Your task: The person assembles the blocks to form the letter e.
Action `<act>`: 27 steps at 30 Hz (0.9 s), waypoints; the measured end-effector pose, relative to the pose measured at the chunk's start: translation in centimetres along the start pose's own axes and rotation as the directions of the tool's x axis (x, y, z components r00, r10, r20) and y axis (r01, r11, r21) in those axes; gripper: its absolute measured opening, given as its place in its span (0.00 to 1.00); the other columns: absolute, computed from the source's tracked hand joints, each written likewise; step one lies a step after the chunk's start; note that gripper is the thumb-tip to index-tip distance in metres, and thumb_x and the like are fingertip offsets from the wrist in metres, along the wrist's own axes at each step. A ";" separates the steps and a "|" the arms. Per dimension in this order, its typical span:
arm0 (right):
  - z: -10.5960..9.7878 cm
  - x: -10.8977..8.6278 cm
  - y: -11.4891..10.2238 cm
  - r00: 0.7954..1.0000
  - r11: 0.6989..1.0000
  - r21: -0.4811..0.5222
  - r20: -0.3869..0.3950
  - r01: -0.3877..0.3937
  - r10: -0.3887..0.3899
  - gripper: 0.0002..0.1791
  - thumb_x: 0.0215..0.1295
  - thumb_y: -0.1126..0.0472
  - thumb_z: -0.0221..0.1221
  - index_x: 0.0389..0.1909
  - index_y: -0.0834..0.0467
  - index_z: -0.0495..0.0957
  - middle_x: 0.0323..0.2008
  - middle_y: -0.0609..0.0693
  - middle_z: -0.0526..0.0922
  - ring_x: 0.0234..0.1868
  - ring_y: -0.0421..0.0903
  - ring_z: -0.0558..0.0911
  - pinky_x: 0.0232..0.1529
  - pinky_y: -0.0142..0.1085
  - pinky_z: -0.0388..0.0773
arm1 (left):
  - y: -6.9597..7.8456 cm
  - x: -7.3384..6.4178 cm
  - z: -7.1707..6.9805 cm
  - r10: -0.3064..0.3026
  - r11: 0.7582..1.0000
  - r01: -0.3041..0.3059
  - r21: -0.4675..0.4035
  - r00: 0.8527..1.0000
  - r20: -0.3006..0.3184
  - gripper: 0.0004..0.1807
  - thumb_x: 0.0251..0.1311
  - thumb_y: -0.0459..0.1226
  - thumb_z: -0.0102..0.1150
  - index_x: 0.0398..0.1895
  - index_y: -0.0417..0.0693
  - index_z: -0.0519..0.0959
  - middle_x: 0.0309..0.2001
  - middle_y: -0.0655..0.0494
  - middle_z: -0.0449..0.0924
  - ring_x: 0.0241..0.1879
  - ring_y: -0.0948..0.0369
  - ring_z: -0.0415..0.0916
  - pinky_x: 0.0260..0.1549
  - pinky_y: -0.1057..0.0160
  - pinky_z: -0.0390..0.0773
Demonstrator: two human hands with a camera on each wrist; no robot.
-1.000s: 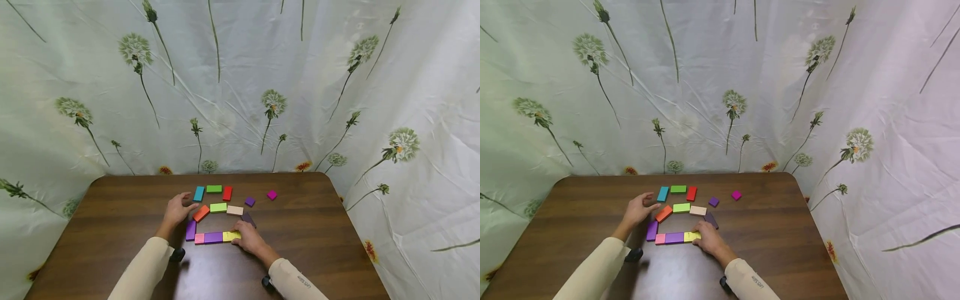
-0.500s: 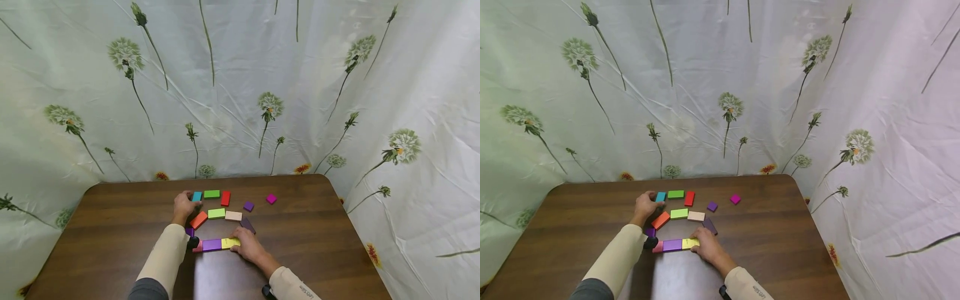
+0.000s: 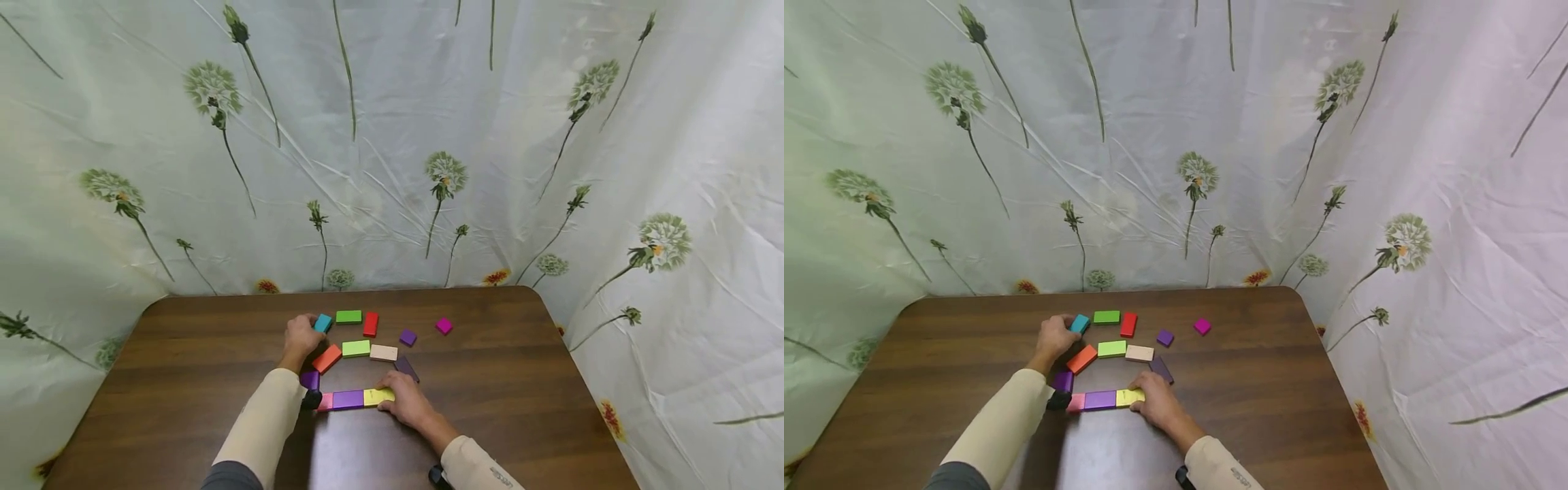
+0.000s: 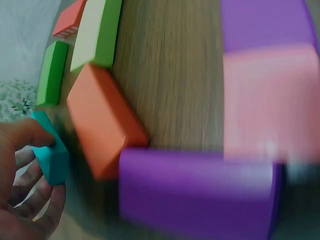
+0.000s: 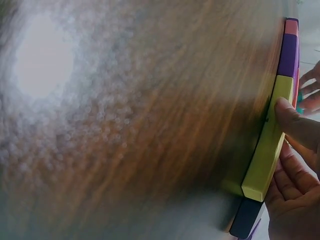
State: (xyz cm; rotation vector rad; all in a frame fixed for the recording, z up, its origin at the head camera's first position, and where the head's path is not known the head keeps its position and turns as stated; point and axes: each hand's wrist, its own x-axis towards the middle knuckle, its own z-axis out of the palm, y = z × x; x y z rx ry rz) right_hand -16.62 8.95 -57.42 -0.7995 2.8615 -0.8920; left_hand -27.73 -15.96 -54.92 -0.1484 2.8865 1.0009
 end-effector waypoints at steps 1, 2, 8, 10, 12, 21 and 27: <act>0.0 0.0 0.0 1.000 1.000 -0.001 -0.002 -0.001 0.001 0.14 0.48 0.63 0.72 0.37 0.62 0.84 0.36 0.49 0.81 0.40 0.45 0.80 0.45 0.34 0.75 | -0.2 -0.1 -0.3 0.021 1.000 -0.021 0.009 1.000 0.002 0.27 0.48 0.34 0.64 0.54 0.31 0.76 0.45 0.34 0.79 0.41 0.43 0.75 0.44 0.46 0.75; 0.1 0.0 0.0 1.000 1.000 0.003 -0.002 -0.003 0.003 0.14 0.48 0.63 0.72 0.37 0.62 0.84 0.35 0.48 0.81 0.40 0.45 0.80 0.45 0.34 0.75 | -0.4 -0.3 -0.7 0.045 0.999 -0.045 0.016 0.999 0.000 0.27 0.48 0.34 0.64 0.54 0.31 0.76 0.45 0.34 0.79 0.41 0.44 0.75 0.43 0.47 0.75; 0.2 -0.1 -0.2 1.000 1.000 0.016 0.023 -0.021 0.021 0.14 0.50 0.63 0.71 0.38 0.61 0.84 0.36 0.48 0.81 0.41 0.45 0.80 0.45 0.35 0.75 | -1.8 -3.1 -3.1 0.149 0.988 -0.148 -0.048 0.988 0.024 0.26 0.46 0.32 0.66 0.52 0.29 0.77 0.42 0.35 0.81 0.39 0.46 0.78 0.38 0.50 0.78; 0.1 -0.1 -0.3 0.999 1.000 0.012 0.022 -0.024 0.024 0.14 0.50 0.63 0.71 0.38 0.62 0.84 0.36 0.49 0.81 0.41 0.46 0.80 0.45 0.35 0.76 | -2.3 -4.3 -3.7 0.178 0.982 -0.175 -0.074 0.983 0.037 0.25 0.45 0.32 0.67 0.50 0.29 0.78 0.40 0.36 0.81 0.38 0.47 0.79 0.36 0.52 0.78; 0.0 -0.1 -0.3 1.000 1.000 0.014 0.016 -0.024 0.024 0.13 0.49 0.64 0.71 0.38 0.62 0.84 0.36 0.49 0.81 0.40 0.46 0.80 0.44 0.36 0.76 | -2.7 -5.5 -4.2 0.214 0.973 -0.210 -0.092 0.976 0.044 0.24 0.44 0.31 0.67 0.49 0.30 0.78 0.38 0.39 0.81 0.37 0.48 0.79 0.34 0.54 0.79; -0.1 0.1 -0.1 0.999 0.999 0.028 0.024 -0.027 0.026 0.13 0.51 0.64 0.70 0.39 0.63 0.83 0.36 0.50 0.81 0.40 0.46 0.79 0.44 0.37 0.75 | -3.9 -9.6 -5.0 0.504 0.861 -0.507 -0.029 0.847 0.170 0.23 0.44 0.28 0.69 0.47 0.30 0.79 0.39 0.48 0.78 0.35 0.53 0.78 0.34 0.59 0.80; 0.1 -0.1 -0.3 1.000 0.999 0.033 0.014 -0.016 0.015 0.13 0.50 0.65 0.70 0.38 0.64 0.83 0.36 0.50 0.81 0.40 0.48 0.80 0.44 0.38 0.76 | -4.5 -12.3 -4.3 0.531 0.812 -0.574 0.109 0.803 0.271 0.22 0.46 0.32 0.69 0.47 0.35 0.80 0.43 0.48 0.78 0.39 0.53 0.75 0.40 0.52 0.78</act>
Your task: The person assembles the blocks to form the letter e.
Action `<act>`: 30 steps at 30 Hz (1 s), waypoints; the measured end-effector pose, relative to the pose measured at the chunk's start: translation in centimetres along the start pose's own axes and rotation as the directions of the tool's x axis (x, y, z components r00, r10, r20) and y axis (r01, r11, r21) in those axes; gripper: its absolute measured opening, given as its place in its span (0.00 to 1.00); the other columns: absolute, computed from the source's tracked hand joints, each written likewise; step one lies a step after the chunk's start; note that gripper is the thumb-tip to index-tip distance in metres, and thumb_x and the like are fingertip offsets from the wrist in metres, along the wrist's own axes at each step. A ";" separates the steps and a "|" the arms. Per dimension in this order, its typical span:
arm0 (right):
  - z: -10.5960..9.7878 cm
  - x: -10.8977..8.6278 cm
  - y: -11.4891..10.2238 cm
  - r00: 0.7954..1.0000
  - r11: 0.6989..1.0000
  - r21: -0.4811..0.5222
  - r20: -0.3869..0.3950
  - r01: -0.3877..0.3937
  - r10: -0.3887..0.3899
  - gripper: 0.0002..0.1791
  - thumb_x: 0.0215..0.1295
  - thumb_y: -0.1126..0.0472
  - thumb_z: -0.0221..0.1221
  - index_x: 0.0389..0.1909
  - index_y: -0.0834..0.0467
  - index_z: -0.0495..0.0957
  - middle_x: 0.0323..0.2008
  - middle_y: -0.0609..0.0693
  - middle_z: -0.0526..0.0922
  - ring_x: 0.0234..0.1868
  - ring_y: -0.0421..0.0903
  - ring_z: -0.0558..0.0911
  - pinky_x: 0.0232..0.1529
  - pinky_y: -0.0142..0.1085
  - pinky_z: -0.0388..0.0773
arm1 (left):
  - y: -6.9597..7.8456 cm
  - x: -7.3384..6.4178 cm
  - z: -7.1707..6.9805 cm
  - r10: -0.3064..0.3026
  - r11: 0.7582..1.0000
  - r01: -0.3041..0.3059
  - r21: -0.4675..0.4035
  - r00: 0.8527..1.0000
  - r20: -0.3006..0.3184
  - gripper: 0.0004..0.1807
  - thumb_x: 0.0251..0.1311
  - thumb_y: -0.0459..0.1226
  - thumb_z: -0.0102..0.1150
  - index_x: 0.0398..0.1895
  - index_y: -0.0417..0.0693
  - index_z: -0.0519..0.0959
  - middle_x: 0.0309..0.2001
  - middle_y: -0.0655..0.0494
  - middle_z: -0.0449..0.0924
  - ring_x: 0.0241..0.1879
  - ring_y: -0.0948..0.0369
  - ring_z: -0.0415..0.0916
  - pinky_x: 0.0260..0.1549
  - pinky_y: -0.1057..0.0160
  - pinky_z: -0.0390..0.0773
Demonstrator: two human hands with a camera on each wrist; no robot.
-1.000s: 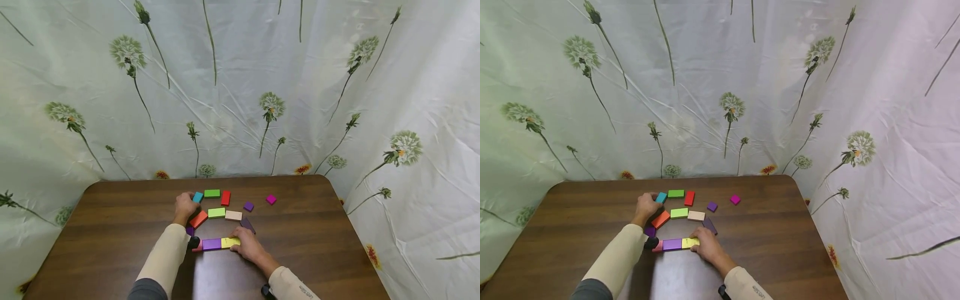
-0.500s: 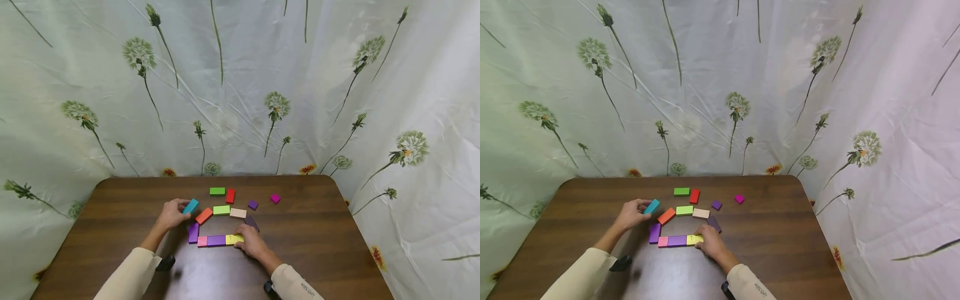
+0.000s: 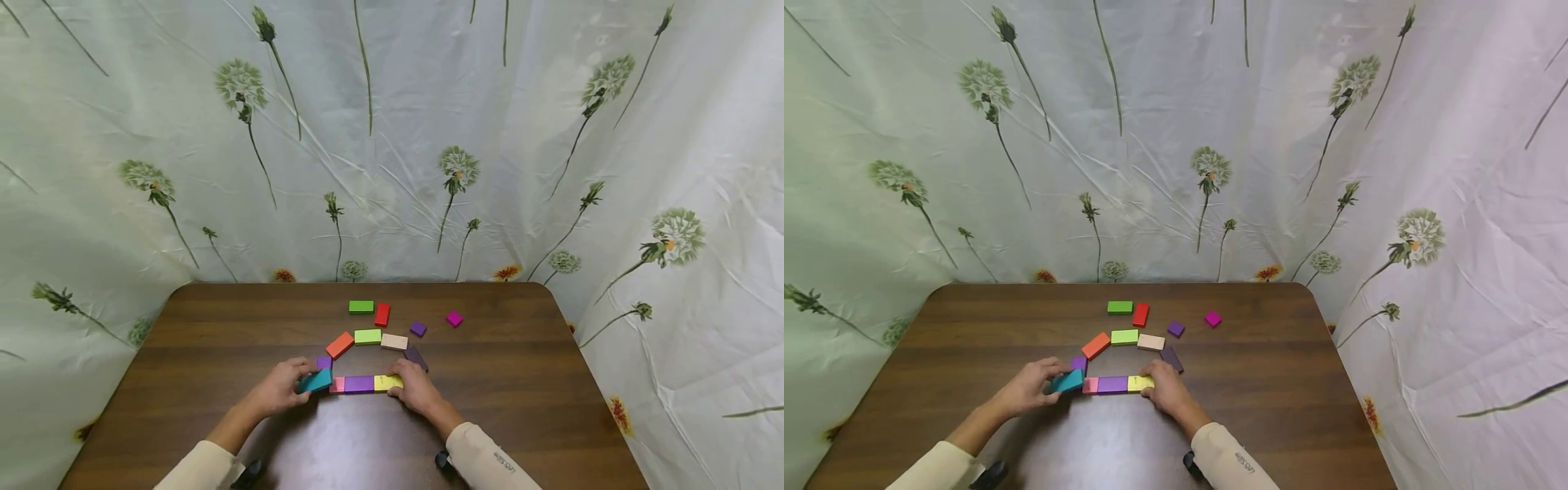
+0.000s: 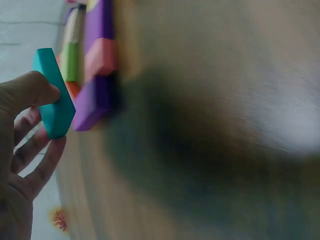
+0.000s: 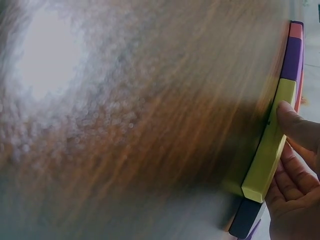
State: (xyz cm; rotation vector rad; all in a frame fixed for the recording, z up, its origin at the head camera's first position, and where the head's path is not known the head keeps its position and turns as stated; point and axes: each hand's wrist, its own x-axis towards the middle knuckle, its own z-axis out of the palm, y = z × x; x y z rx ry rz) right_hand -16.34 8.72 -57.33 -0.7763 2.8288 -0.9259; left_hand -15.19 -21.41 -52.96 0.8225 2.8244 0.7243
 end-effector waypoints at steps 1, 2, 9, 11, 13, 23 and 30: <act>0.0 0.0 0.1 1.000 1.000 0.001 0.001 0.001 -0.001 0.14 0.50 0.65 0.70 0.38 0.64 0.83 0.36 0.51 0.81 0.40 0.48 0.80 0.44 0.38 0.76 | 0.1 -0.2 0.2 0.026 0.999 -0.026 0.019 1.000 0.011 0.22 0.46 0.32 0.69 0.47 0.35 0.80 0.43 0.48 0.78 0.40 0.53 0.75 0.41 0.51 0.78; 0.0 0.0 0.1 1.000 1.000 0.003 0.003 -0.001 0.001 0.14 0.50 0.65 0.70 0.38 0.64 0.83 0.36 0.51 0.81 0.40 0.48 0.80 0.44 0.38 0.76 | 0.2 -0.5 0.4 0.045 0.998 -0.046 0.037 0.999 0.022 0.21 0.46 0.32 0.69 0.47 0.36 0.80 0.43 0.48 0.78 0.41 0.53 0.75 0.42 0.51 0.78; -0.1 0.0 0.1 1.000 1.000 -0.002 0.002 -0.009 0.009 0.14 0.51 0.65 0.70 0.39 0.64 0.83 0.36 0.51 0.81 0.40 0.48 0.80 0.43 0.37 0.76 | 0.4 -1.5 1.3 0.184 0.976 -0.191 0.105 0.980 0.072 0.20 0.44 0.29 0.71 0.45 0.38 0.81 0.41 0.51 0.76 0.43 0.53 0.74 0.44 0.53 0.78; -0.2 0.1 0.1 1.000 1.000 -0.008 0.006 -0.011 0.011 0.14 0.52 0.64 0.70 0.39 0.64 0.83 0.36 0.51 0.81 0.40 0.47 0.80 0.43 0.37 0.76 | 0.4 -1.8 1.5 0.184 0.975 -0.194 0.111 0.978 0.098 0.20 0.44 0.28 0.71 0.45 0.39 0.81 0.41 0.52 0.76 0.44 0.52 0.74 0.45 0.52 0.78; -0.3 0.2 0.0 1.000 1.000 -0.009 0.010 -0.007 0.007 0.13 0.52 0.65 0.70 0.39 0.64 0.83 0.36 0.51 0.81 0.39 0.47 0.80 0.42 0.37 0.76 | 0.4 -2.0 1.8 0.169 0.976 -0.184 0.117 0.977 0.133 0.19 0.46 0.27 0.70 0.45 0.40 0.81 0.42 0.52 0.76 0.45 0.52 0.74 0.46 0.52 0.78; -0.2 0.1 0.7 0.988 0.989 -0.003 -0.052 0.147 -0.147 0.12 0.53 0.63 0.69 0.38 0.65 0.83 0.33 0.51 0.79 0.36 0.45 0.79 0.39 0.35 0.75 | -0.2 -2.8 3.3 0.258 0.947 -0.263 0.183 0.965 0.050 0.13 0.52 0.25 0.62 0.42 0.43 0.83 0.41 0.55 0.76 0.43 0.54 0.75 0.43 0.56 0.78; -0.1 0.1 0.0 0.996 0.996 -0.017 -0.022 0.082 -0.082 0.13 0.50 0.67 0.70 0.38 0.66 0.83 0.34 0.53 0.80 0.38 0.48 0.80 0.42 0.38 0.76 | -0.4 -3.8 3.8 0.235 0.955 -0.223 0.195 0.971 -0.041 0.18 0.51 0.28 0.66 0.46 0.47 0.82 0.47 0.50 0.74 0.47 0.51 0.73 0.45 0.51 0.77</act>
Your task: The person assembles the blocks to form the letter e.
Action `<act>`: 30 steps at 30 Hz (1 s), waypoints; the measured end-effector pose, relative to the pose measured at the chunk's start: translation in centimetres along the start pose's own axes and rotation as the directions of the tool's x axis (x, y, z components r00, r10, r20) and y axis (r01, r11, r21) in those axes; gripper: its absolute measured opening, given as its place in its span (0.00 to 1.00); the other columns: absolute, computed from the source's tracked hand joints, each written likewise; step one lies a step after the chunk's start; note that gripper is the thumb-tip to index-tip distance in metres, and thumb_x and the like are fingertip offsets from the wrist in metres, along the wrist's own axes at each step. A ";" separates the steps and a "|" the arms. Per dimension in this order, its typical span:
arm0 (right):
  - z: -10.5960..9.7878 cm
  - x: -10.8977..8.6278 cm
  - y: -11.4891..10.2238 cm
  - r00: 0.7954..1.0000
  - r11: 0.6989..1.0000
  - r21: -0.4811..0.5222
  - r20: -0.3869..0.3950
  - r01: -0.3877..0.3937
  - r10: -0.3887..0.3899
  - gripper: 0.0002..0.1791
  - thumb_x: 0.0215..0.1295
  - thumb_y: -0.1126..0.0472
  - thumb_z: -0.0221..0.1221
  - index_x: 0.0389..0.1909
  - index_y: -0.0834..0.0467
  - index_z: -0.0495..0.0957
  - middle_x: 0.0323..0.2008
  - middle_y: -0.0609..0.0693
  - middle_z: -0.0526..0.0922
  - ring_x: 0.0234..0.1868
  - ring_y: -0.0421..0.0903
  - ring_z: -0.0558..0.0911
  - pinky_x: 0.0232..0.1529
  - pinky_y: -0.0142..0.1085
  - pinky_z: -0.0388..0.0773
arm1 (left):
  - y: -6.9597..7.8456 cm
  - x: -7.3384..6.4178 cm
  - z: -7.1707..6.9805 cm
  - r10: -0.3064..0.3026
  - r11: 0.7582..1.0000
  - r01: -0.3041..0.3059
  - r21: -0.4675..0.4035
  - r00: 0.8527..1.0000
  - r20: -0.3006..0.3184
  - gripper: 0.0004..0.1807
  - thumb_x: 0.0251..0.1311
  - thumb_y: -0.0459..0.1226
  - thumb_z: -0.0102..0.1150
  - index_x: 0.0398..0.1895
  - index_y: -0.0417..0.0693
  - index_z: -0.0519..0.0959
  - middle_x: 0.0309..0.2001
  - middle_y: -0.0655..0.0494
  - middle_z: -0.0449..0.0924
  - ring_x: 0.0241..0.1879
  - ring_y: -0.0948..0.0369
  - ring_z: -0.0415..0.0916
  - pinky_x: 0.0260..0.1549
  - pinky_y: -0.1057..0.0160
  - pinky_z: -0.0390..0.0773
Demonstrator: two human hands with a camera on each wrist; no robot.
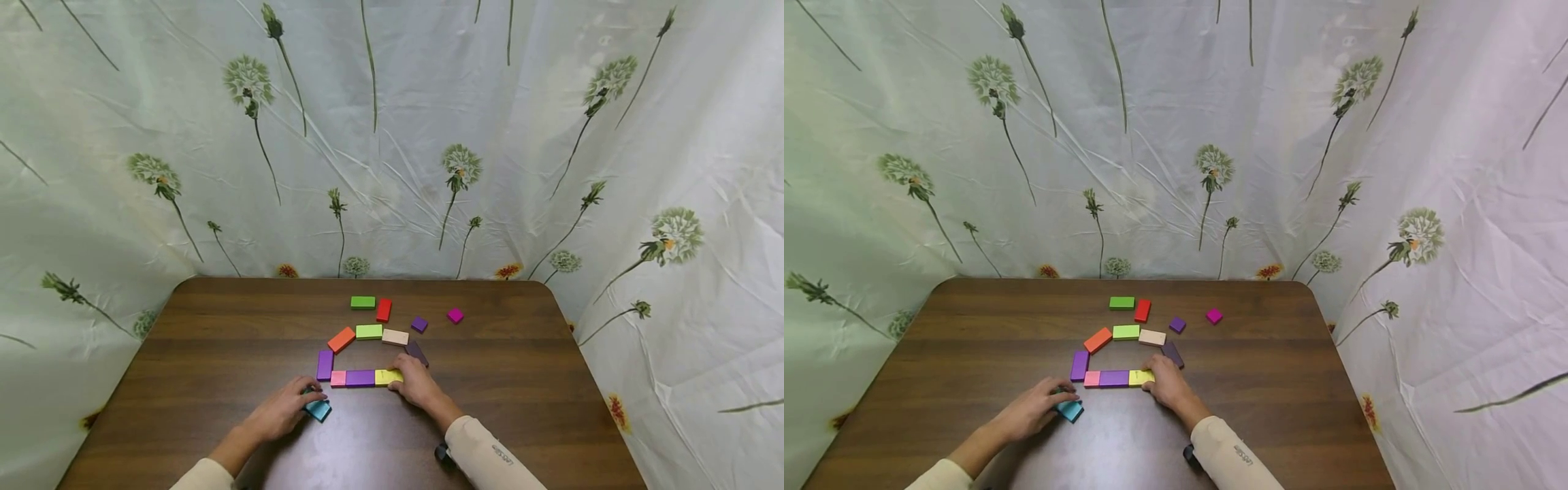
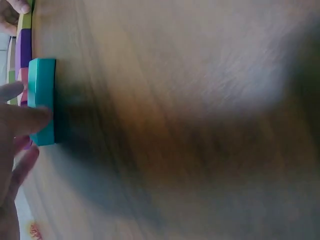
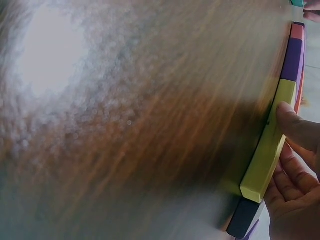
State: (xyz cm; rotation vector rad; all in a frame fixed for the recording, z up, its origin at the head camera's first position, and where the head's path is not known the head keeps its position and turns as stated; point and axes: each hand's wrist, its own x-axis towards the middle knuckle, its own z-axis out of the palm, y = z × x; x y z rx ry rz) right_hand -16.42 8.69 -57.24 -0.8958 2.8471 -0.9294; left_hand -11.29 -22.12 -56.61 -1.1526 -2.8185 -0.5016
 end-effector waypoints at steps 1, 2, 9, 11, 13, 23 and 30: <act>0.1 0.1 0.0 1.000 1.000 -0.004 0.009 -0.016 0.016 0.13 0.50 0.67 0.70 0.38 0.65 0.83 0.35 0.52 0.81 0.39 0.48 0.80 0.42 0.38 0.76 | 0.1 -0.1 0.0 -0.046 0.999 0.046 -0.019 0.999 -0.008 0.19 0.49 0.29 0.68 0.47 0.47 0.82 0.47 0.50 0.74 0.47 0.51 0.72 0.45 0.50 0.77; 0.1 0.1 -0.1 0.999 1.000 -0.007 0.017 -0.030 0.031 0.14 0.50 0.67 0.70 0.39 0.65 0.83 0.35 0.52 0.81 0.39 0.48 0.80 0.43 0.37 0.76 | 0.2 -0.2 0.0 -0.099 0.994 0.099 -0.040 0.995 -0.018 0.20 0.48 0.31 0.70 0.48 0.46 0.81 0.48 0.50 0.73 0.47 0.51 0.72 0.45 0.50 0.76; -0.1 0.0 -0.3 0.998 0.998 -0.011 0.027 -0.061 0.062 0.14 0.52 0.65 0.69 0.40 0.65 0.83 0.36 0.52 0.80 0.40 0.47 0.79 0.44 0.37 0.76 | 2.2 -0.2 -0.3 -0.581 0.803 0.577 -0.148 0.814 0.024 0.37 0.44 0.54 0.72 0.54 0.41 0.75 0.45 0.50 0.75 0.45 0.52 0.74 0.46 0.48 0.75; -0.1 -0.1 -0.3 0.998 0.998 -0.010 0.019 -0.055 0.055 0.14 0.52 0.65 0.70 0.39 0.65 0.83 0.35 0.52 0.80 0.39 0.47 0.79 0.44 0.37 0.76 | 2.7 0.0 -0.2 -0.632 0.763 0.632 -0.138 0.774 0.048 0.43 0.42 0.58 0.72 0.56 0.38 0.72 0.47 0.45 0.75 0.47 0.49 0.74 0.47 0.45 0.74; -0.1 -0.1 -0.3 0.999 0.999 -0.009 0.013 -0.051 0.051 0.13 0.51 0.65 0.70 0.39 0.65 0.83 0.35 0.52 0.80 0.39 0.48 0.79 0.44 0.37 0.76 | 3.2 0.2 0.0 -0.654 0.745 0.656 -0.123 0.754 0.059 0.47 0.39 0.59 0.73 0.56 0.36 0.70 0.48 0.42 0.74 0.47 0.46 0.73 0.47 0.43 0.74; 0.2 -0.2 -0.3 0.995 0.996 -0.013 0.047 -0.091 0.092 0.14 0.52 0.64 0.69 0.40 0.64 0.83 0.36 0.50 0.80 0.40 0.46 0.79 0.44 0.37 0.75 | 3.9 0.2 1.3 -0.669 0.736 0.664 -0.135 0.743 0.005 0.39 0.37 0.47 0.78 0.51 0.35 0.72 0.45 0.42 0.74 0.45 0.48 0.73 0.45 0.45 0.76; 0.1 -0.1 -0.3 0.994 0.994 -0.022 0.037 -0.103 0.104 0.13 0.53 0.64 0.69 0.40 0.63 0.83 0.35 0.50 0.79 0.40 0.46 0.78 0.44 0.37 0.75 | 3.7 0.6 1.7 -0.627 0.771 0.613 -0.176 0.778 -0.038 0.39 0.36 0.46 0.79 0.51 0.33 0.74 0.46 0.42 0.76 0.48 0.46 0.74 0.49 0.45 0.74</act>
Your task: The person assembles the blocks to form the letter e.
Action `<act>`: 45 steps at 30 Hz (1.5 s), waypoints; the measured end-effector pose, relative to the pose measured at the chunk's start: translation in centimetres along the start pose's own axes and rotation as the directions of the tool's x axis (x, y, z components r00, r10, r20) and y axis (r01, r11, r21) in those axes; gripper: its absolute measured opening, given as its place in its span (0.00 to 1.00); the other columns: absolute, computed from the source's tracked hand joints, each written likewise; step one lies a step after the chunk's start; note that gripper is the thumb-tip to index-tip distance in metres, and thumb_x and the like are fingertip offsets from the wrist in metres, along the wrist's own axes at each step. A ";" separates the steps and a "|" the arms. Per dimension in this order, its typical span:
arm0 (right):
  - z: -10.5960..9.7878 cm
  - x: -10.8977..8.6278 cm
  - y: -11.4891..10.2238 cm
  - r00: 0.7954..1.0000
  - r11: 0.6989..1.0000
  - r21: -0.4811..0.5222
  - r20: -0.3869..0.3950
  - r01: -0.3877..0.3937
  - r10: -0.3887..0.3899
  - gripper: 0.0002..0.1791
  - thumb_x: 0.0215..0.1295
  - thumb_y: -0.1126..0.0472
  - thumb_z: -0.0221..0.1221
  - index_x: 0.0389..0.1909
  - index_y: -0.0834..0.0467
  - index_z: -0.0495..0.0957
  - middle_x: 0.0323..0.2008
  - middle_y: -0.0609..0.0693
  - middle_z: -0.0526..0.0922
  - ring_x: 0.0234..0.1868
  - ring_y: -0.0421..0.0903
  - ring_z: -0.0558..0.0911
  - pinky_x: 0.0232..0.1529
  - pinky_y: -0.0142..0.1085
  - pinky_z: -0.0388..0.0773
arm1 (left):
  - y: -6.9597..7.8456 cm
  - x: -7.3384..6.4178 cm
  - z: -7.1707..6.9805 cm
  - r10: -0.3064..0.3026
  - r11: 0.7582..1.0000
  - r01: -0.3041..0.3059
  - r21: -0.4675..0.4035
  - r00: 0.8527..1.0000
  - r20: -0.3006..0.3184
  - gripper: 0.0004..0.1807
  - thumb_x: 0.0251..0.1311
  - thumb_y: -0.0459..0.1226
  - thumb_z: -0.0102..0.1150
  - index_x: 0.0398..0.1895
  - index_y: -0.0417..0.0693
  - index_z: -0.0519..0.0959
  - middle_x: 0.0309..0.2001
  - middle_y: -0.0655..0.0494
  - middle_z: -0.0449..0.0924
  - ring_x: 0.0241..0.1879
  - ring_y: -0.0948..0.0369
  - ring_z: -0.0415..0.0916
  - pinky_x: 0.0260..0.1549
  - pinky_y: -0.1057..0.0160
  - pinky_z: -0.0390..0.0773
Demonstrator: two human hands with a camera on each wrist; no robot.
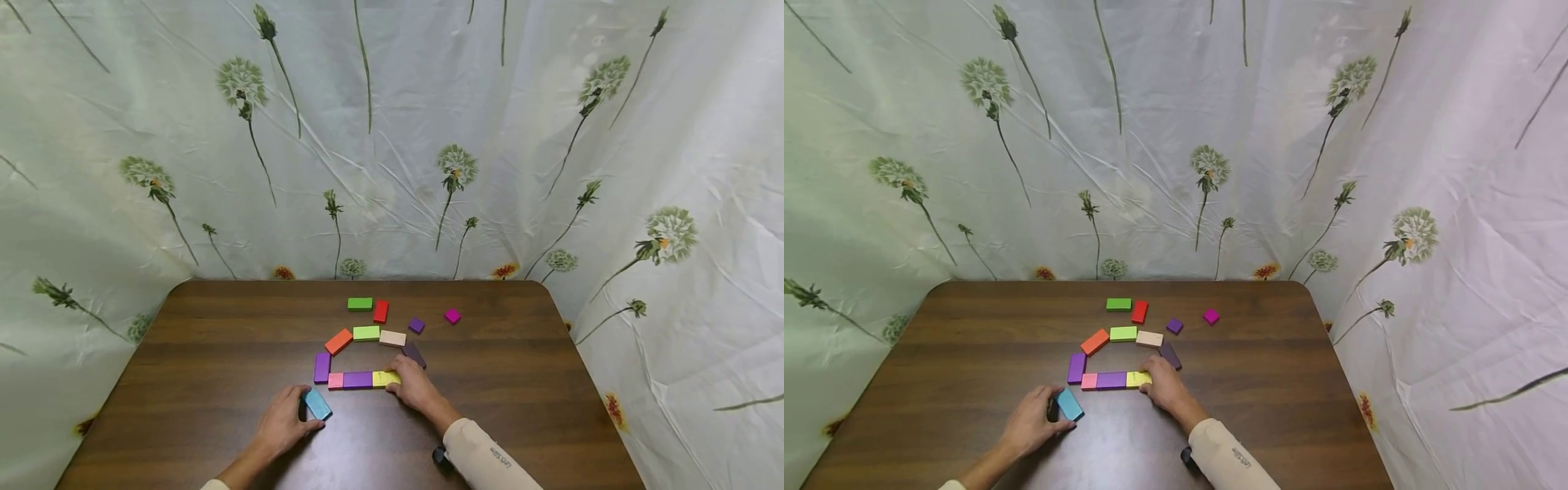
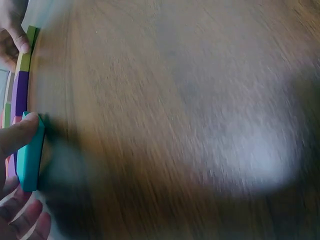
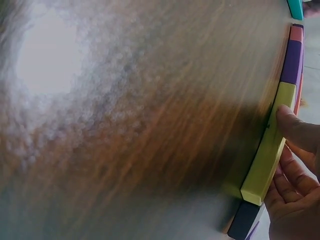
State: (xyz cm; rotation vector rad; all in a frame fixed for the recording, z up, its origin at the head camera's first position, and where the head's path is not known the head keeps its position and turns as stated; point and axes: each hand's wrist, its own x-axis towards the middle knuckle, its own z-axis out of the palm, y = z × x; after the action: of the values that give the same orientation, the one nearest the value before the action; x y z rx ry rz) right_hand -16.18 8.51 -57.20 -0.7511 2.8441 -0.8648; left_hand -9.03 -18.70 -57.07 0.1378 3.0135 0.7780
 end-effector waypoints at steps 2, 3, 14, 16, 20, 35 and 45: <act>0.0 0.0 0.0 1.000 1.000 -0.006 -0.003 0.005 -0.005 0.13 0.53 0.64 0.69 0.40 0.63 0.83 0.36 0.50 0.79 0.40 0.47 0.78 0.44 0.37 0.75 | 0.1 0.1 0.3 0.017 1.000 -0.017 -0.011 1.000 -0.021 0.38 0.36 0.44 0.79 0.50 0.33 0.75 0.46 0.42 0.77 0.48 0.46 0.74 0.49 0.45 0.73; 0.0 0.0 0.0 1.000 1.000 -0.007 -0.005 0.007 -0.007 0.13 0.53 0.64 0.69 0.40 0.63 0.83 0.35 0.50 0.79 0.40 0.47 0.78 0.44 0.37 0.75 | 0.1 0.1 0.4 0.028 0.999 -0.028 -0.016 0.999 -0.034 0.38 0.35 0.44 0.80 0.50 0.34 0.75 0.46 0.42 0.77 0.48 0.46 0.74 0.50 0.46 0.73; 0.0 0.0 -0.1 1.000 1.000 -0.017 -0.003 0.002 -0.002 0.13 0.53 0.64 0.69 0.40 0.63 0.83 0.36 0.50 0.79 0.41 0.47 0.79 0.45 0.37 0.75 | 0.3 0.4 0.7 0.013 0.999 -0.015 -0.052 0.999 -0.042 0.37 0.34 0.43 0.80 0.52 0.39 0.78 0.43 0.50 0.76 0.45 0.52 0.74 0.47 0.48 0.75; 0.0 0.0 -0.1 1.000 1.000 -0.022 -0.003 0.002 -0.002 0.14 0.53 0.63 0.69 0.40 0.63 0.83 0.36 0.50 0.79 0.41 0.47 0.79 0.45 0.37 0.75 | 0.3 0.4 0.7 0.017 0.999 -0.019 -0.048 0.999 -0.046 0.37 0.33 0.43 0.80 0.51 0.38 0.78 0.44 0.50 0.76 0.45 0.51 0.75 0.47 0.48 0.75; 0.1 -0.1 -0.2 1.000 1.000 -0.022 -0.006 0.002 -0.002 0.14 0.53 0.63 0.69 0.40 0.63 0.83 0.36 0.50 0.79 0.41 0.48 0.79 0.45 0.38 0.75 | 0.2 0.4 0.7 0.024 0.999 -0.025 -0.027 0.999 -0.041 0.37 0.33 0.43 0.80 0.51 0.37 0.78 0.44 0.49 0.76 0.46 0.50 0.75 0.48 0.48 0.75; 0.0 0.0 0.0 1.000 0.998 -0.053 -0.013 0.016 -0.017 0.13 0.53 0.63 0.69 0.39 0.63 0.83 0.36 0.50 0.80 0.41 0.48 0.79 0.46 0.39 0.75 | 0.1 0.5 0.4 0.025 1.000 -0.025 -0.003 1.000 -0.019 0.37 0.36 0.44 0.79 0.52 0.37 0.78 0.44 0.49 0.76 0.47 0.49 0.74 0.49 0.46 0.74; 0.0 0.1 0.0 1.000 0.999 -0.050 -0.011 0.007 -0.008 0.14 0.52 0.63 0.70 0.40 0.63 0.83 0.36 0.50 0.80 0.41 0.48 0.79 0.45 0.39 0.75 | 0.1 0.8 0.4 0.041 0.999 -0.041 0.003 0.999 -0.030 0.36 0.35 0.43 0.80 0.50 0.36 0.79 0.44 0.48 0.77 0.47 0.49 0.74 0.49 0.47 0.74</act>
State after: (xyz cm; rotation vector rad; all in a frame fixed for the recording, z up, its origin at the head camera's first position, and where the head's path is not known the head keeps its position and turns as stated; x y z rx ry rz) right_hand -16.27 8.46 -57.23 -0.7652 2.8846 -0.8039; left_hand -9.77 -18.35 -57.35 0.1902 3.0487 0.7864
